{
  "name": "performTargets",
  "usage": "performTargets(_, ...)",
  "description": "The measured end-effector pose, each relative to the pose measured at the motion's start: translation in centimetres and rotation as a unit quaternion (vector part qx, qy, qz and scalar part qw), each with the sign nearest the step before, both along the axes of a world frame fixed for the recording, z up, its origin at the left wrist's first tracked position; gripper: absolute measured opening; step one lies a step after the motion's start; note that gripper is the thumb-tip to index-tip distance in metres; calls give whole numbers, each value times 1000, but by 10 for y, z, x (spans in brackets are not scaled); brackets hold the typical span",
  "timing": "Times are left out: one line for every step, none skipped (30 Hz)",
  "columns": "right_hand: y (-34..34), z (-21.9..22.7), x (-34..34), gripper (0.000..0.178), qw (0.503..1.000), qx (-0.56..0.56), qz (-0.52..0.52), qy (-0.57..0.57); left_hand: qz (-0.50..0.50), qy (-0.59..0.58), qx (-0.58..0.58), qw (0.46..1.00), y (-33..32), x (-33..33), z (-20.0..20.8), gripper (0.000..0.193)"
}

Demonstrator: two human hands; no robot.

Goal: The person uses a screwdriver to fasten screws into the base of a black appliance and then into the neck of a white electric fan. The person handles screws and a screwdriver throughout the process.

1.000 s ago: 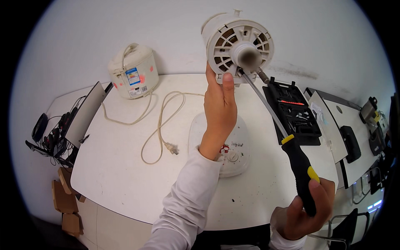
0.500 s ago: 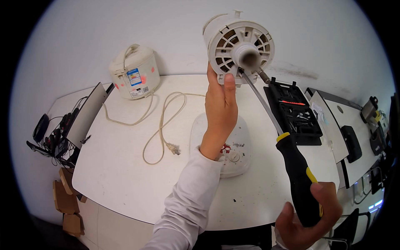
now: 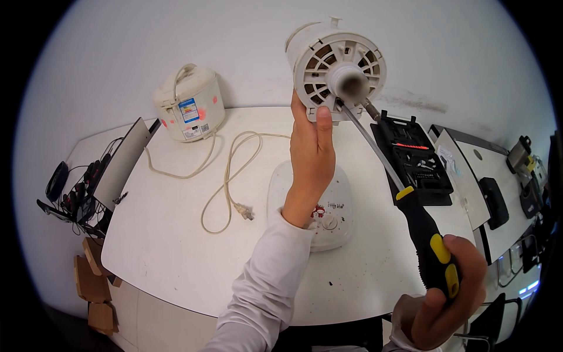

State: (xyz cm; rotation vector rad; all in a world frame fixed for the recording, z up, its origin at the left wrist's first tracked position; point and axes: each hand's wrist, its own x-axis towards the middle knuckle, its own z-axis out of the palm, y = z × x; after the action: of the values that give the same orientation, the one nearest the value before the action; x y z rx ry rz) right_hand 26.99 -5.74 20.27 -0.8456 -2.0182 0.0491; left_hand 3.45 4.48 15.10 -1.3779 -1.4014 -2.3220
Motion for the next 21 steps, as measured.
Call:
performTargets(1, 1, 0, 65, 1000, -9, 9, 7, -2, -2, -3, 1000, 0, -1, 0, 46)
performTargets(1, 2, -4, 61, 999, -4, 25, 37, -4, -2, -11, 1000, -1, -2, -1, 47)
performTargets(1, 2, -7, 58, 999, 37, 17, 29, -7, -2, -19, 1000, -2, -2, -2, 48)
performTargets(1, 0, -11, 55, 997, 78, 10, 21, -9, 1, -34, 999, -3, -4, -2, 51)
performTargets(-1, 7, -4, 42, 996, 27, 83, -17, -12, 0, -41, 999, -4, -4, -2, 53)
performTargets(-4, 14, 4, 54, 987, -30, 150, -54, -17, -2, -47, 999, -3, -4, -2, 54)
performTargets(-5, 12, 6, 55, 989, -36, 130, -63, -23, -8, -45, 999, -3, -2, -1, 54)
performTargets(-7, 10, 8, 57, 990, -41, 111, -73, -29, -11, -44, 999, -3, -1, 0, 54)
performTargets(-6, 7, 9, 59, 991, -48, 94, -81, -31, -13, -44, 998, -4, -1, 1, 54)
performTargets(-3, 5, 9, 57, 994, -23, 89, -55, -33, -12, -43, 998, -4, 0, 2, 54)
performTargets(-4, 5, 10, 55, 996, -29, 73, -47, -35, -14, -43, 998, -5, 0, 2, 54)
performTargets(-6, 5, 10, 54, 997, -35, 58, -38, -36, -14, -43, 998, -5, 0, 2, 54)
performTargets(-8, 5, 9, 53, 998, -41, 42, -30, -37, -17, -45, 998, -5, 0, 2, 54)
performTargets(-8, 6, 6, 43, 999, -13, 38, -9, -40, -19, -43, 998, -4, 0, 2, 54)
performTargets(-6, 7, 5, 39, 1000, 3, 15, -27, -41, -20, -41, 998, -4, -1, 1, 54)
performTargets(-5, 9, 5, 38, 999, 20, -8, -46, -44, -21, -37, 998, -4, -1, 1, 54)
performTargets(-3, 10, 5, 42, 997, 36, -32, -65, -49, -22, -35, 998, -4, -1, 1, 54)
performTargets(-2, 10, 4, 41, 998, 24, -47, -43, -54, -22, -34, 998, -5, -1, 2, 54)
performTargets(0, 9, 2, 40, 998, 11, -62, -21, -61, -23, -35, 997, -7, -1, 4, 54)
performTargets(1, 9, 1, 39, 997, -2, -77, 0, -66, -23, -38, 997, -9, -1, 5, 54)
performTargets(2, 10, 1, 40, 997, -7, -79, 2, -71, -23, -41, 996, -10, -1, 6, 54)
